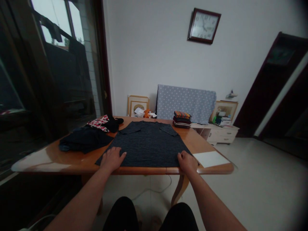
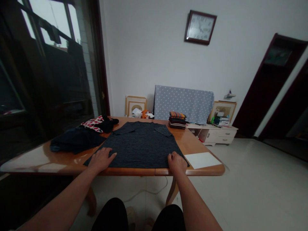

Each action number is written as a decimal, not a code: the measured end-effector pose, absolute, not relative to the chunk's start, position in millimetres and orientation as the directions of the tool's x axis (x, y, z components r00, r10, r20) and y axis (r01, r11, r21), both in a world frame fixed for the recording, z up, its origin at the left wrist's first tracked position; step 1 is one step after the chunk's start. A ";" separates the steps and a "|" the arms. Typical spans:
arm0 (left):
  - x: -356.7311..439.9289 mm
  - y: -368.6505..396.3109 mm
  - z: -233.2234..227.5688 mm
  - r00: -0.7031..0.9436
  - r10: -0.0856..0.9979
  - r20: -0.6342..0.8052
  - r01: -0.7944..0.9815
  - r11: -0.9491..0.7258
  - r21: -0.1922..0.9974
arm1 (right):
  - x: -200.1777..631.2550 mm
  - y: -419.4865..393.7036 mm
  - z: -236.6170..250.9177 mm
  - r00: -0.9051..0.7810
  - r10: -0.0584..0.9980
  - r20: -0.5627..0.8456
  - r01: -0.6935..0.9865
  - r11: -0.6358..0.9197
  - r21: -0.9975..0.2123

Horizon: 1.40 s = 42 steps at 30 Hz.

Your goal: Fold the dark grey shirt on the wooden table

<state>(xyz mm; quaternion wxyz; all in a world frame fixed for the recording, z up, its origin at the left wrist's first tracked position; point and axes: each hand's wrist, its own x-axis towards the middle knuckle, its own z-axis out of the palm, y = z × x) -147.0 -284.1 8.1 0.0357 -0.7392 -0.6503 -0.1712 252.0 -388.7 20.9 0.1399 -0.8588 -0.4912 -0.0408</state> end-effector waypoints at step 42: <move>-148.2 -308.4 18.6 0.069 0.958 0.278 0.972 -0.128 0.199 | 316.8 -336.6 -7.6 0.209 0.978 -0.024 0.878 -0.199 -0.437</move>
